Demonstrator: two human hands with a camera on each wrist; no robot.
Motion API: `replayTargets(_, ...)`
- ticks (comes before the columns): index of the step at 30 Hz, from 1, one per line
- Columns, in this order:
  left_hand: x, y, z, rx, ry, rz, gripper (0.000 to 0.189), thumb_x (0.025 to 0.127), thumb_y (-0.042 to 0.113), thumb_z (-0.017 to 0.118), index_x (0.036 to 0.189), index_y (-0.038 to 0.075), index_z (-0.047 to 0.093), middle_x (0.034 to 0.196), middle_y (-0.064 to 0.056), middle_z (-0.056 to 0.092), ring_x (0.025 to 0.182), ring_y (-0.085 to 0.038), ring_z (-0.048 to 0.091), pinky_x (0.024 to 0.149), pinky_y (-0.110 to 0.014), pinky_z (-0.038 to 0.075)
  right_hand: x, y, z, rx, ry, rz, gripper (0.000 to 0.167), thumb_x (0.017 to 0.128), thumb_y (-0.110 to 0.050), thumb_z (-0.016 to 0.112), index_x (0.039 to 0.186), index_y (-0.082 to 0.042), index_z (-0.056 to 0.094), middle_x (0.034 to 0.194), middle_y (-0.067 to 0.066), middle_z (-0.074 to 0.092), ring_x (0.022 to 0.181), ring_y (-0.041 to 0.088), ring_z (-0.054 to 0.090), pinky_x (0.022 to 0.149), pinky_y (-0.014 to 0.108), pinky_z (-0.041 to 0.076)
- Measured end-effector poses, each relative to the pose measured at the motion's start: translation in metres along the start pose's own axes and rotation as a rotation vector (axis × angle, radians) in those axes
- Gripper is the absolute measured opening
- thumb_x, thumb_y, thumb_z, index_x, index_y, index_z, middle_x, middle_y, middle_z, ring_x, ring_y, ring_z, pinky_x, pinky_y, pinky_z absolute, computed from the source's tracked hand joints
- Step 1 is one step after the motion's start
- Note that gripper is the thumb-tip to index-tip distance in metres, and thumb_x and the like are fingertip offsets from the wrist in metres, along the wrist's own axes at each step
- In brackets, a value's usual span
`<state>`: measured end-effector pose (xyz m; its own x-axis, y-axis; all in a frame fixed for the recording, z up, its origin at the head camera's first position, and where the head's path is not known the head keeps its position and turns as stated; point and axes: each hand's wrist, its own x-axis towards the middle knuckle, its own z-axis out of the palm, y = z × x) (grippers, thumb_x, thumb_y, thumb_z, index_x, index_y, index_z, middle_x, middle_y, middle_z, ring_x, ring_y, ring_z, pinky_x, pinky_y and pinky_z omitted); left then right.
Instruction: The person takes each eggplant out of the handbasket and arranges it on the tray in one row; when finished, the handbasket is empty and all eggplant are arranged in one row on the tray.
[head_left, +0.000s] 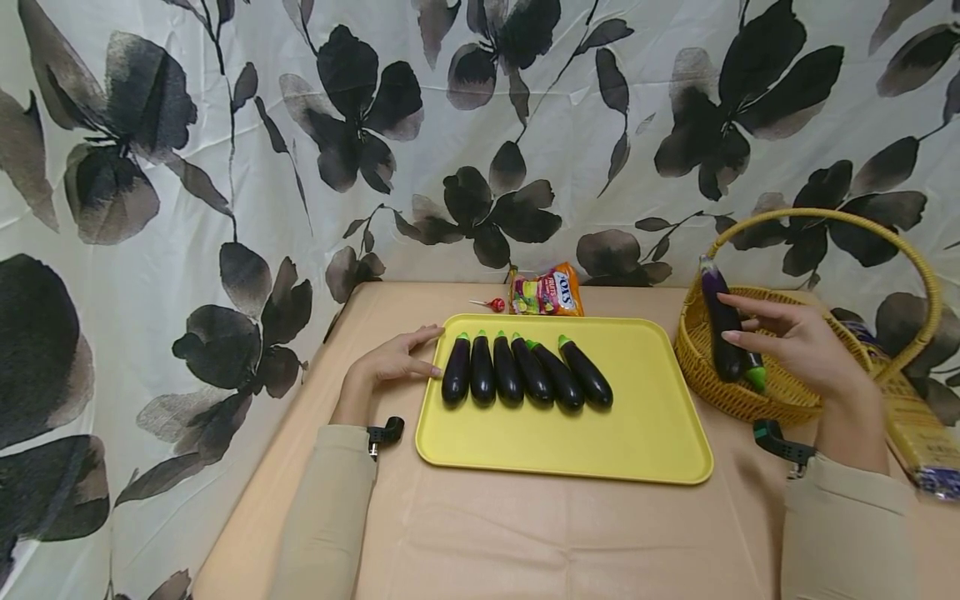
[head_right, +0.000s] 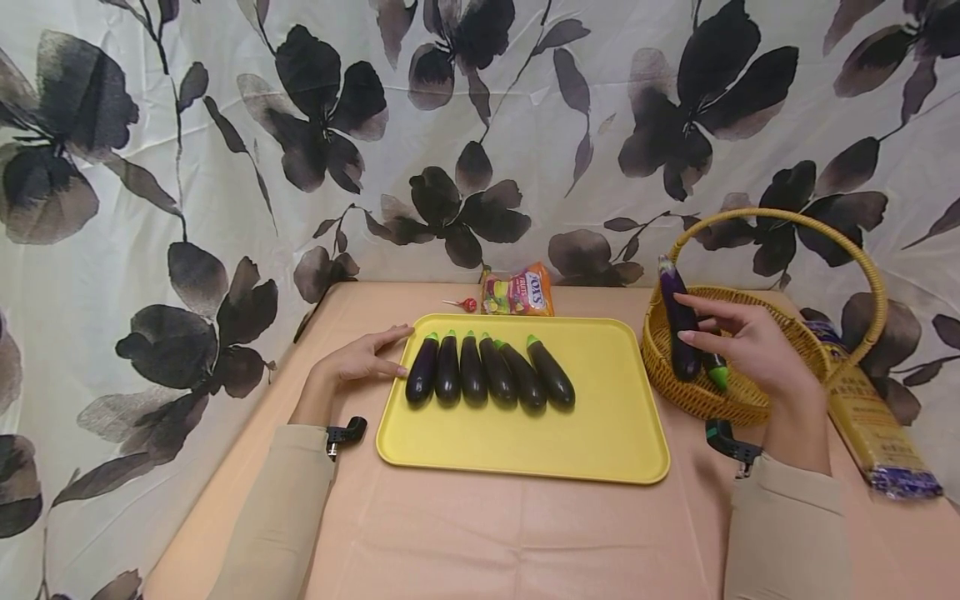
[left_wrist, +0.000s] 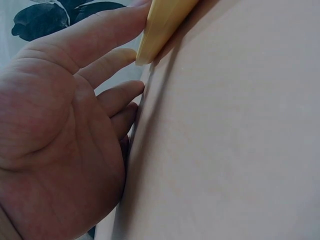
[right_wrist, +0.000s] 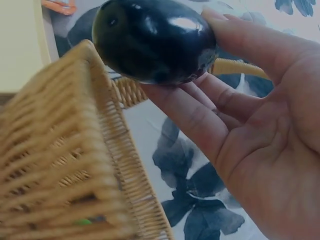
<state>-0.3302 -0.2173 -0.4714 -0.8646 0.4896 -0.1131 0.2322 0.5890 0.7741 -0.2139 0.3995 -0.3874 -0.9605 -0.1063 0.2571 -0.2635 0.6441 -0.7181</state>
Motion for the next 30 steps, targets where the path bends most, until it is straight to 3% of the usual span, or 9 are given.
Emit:
replayTargets(10,0.000,-0.001,-0.001,-0.001,-0.004,0.000,0.096,0.082,0.035,0.090,0.162,0.023,0.040,0.174,-0.005,0.022,0.164,-0.025,0.008,0.133,-0.048,0.007,0.012,-0.021,0.028,-0.005,-0.044,-0.059,0.052,0.099,-0.018,0.074,0.148,-0.021,0.060,0.115,0.002,0.059,0.084,0.014,0.053,0.051,0.031,0.041)
replayTargets(14,0.000,-0.001,-0.001,0.000,-0.005,0.003,0.095,0.082,0.035,0.090,0.162,0.023,0.040,0.174,-0.005,0.022,0.164,-0.025,0.008,0.133,-0.049,0.006,0.017,-0.031,0.040,-0.009,-0.070,-0.070,0.052,0.098,-0.018,0.074,0.148,-0.022,0.061,0.123,0.006,0.062,0.092,0.010,0.055,0.057,0.027,0.043)
replayTargets(18,-0.001,-0.001,-0.001,0.003,-0.002,0.000,0.095,0.082,0.034,0.090,0.162,0.023,0.040,0.174,-0.005,0.023,0.164,-0.025,0.008,0.133,-0.049,0.006,0.021,-0.037,0.051,-0.026,-0.123,-0.058,0.053,0.099,-0.022,0.074,0.149,-0.025,0.059,0.133,0.008,0.063,0.103,0.005,0.057,0.070,0.022,0.050)
replayTargets(21,-0.001,-0.002,-0.001,0.005,0.000,0.000,0.095,0.082,0.034,0.090,0.162,0.023,0.039,0.174,-0.005,0.022,0.164,-0.025,0.008,0.133,-0.050,0.007,0.024,-0.040,0.058,-0.045,-0.156,-0.048,0.052,0.099,-0.027,0.073,0.150,-0.028,0.059,0.137,0.009,0.063,0.112,0.013,0.059,0.078,0.022,0.052)
replayTargets(25,-0.001,-0.002,0.000,0.001,0.001,0.001,0.095,0.082,0.034,0.090,0.162,0.023,0.039,0.174,-0.005,0.022,0.164,-0.025,0.009,0.133,-0.050,0.007,0.028,-0.043,0.067,-0.066,-0.189,-0.060,0.052,0.099,-0.030,0.073,0.150,-0.029,0.059,0.144,0.012,0.061,0.117,0.030,0.062,0.085,0.031,0.053)
replayTargets(30,-0.001,-0.001,-0.001,-0.003,0.000,0.003,0.095,0.082,0.034,0.090,0.162,0.023,0.040,0.174,-0.005,0.022,0.164,-0.025,0.008,0.133,-0.050,0.007,0.033,-0.045,0.079,-0.087,-0.231,-0.061,0.052,0.100,-0.033,0.072,0.150,-0.028,0.059,0.148,0.017,0.058,0.117,0.036,0.063,0.087,0.041,0.053)
